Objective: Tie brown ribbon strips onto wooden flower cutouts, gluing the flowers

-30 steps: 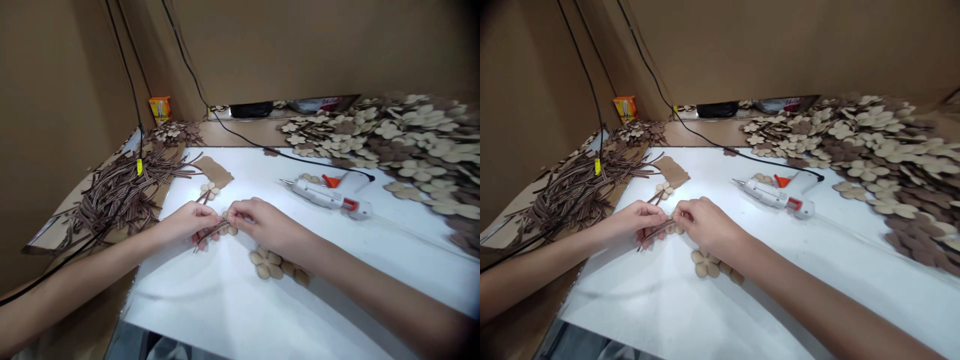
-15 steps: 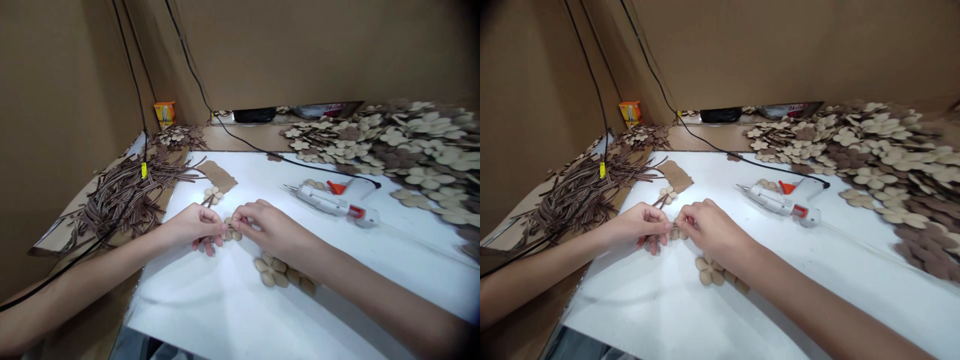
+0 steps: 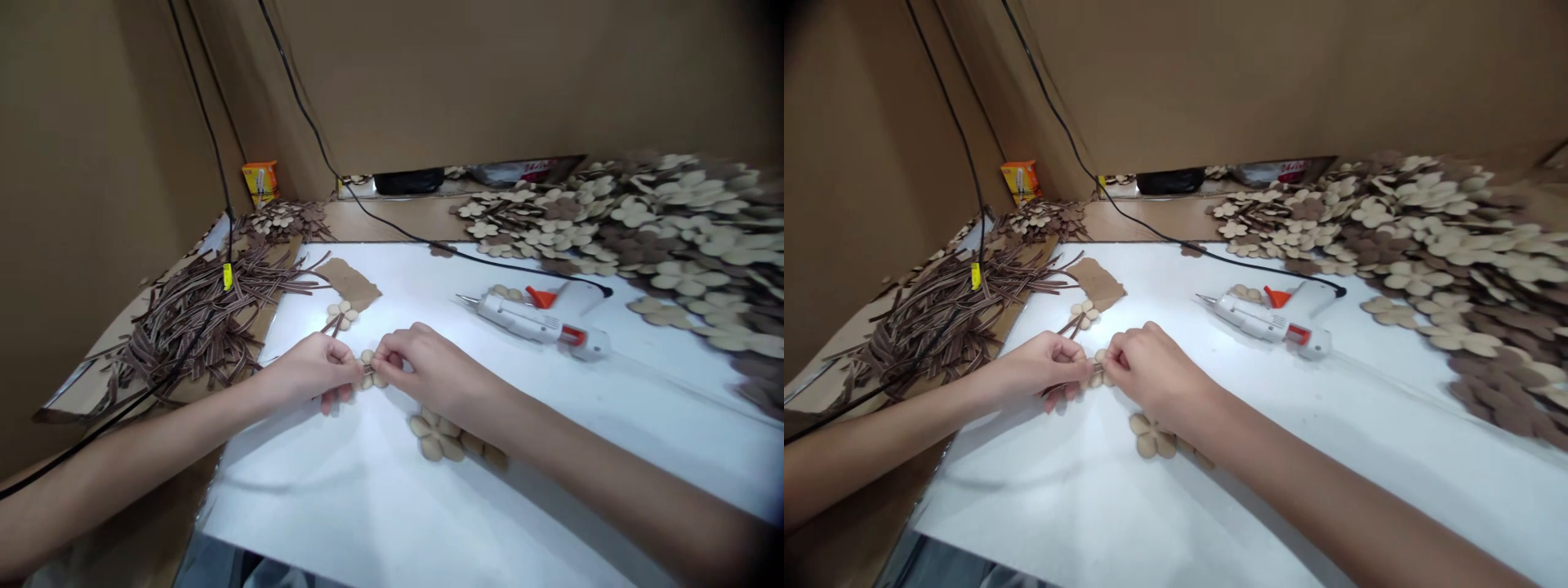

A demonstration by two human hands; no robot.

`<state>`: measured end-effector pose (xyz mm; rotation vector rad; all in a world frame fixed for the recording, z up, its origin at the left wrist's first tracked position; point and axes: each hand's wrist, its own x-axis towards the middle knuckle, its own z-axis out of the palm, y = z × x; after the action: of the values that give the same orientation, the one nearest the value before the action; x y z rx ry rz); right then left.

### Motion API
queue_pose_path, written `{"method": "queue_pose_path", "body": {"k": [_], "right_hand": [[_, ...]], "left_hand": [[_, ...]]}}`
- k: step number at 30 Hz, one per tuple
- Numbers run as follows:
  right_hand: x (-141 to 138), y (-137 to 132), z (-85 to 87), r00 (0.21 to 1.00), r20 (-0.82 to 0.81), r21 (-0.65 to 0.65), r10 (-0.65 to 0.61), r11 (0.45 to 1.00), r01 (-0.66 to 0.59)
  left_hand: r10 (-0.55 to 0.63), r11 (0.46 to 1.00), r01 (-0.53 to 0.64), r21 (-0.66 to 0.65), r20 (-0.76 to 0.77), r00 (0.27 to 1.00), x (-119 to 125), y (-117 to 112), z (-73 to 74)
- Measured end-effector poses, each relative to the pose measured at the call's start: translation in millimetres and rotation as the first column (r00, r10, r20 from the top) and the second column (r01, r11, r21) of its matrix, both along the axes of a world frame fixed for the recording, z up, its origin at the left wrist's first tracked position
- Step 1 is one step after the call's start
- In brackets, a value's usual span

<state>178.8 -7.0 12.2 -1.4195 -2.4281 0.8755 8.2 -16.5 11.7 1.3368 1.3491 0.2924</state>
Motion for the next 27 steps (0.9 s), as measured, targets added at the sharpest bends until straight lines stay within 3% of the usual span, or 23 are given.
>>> {"method": "queue_pose_path", "body": {"k": [7,21,27], "right_hand": [[-4.3,-2.7,-1.1,0.997,0.042,0.009,-0.058,0.998,0.058],[-5.4,-1.5,-5.0,0.997,0.074,0.099,-0.013,0.995,0.005],[1.5,3.4,-8.6,0.999,0.007,0.051,-0.035,0.998,0.035]], "left_hand": [[0.052,0.997,-0.047,0.068,-0.064,0.997,4.0,-4.8,-2.2],[0.019,0.992,-0.005,0.129,-0.108,0.994,3.0,-6.2,-4.9],[0.037,0.989,-0.020,0.148,-0.111,0.993,3.5,-7.7,-6.4]]}}
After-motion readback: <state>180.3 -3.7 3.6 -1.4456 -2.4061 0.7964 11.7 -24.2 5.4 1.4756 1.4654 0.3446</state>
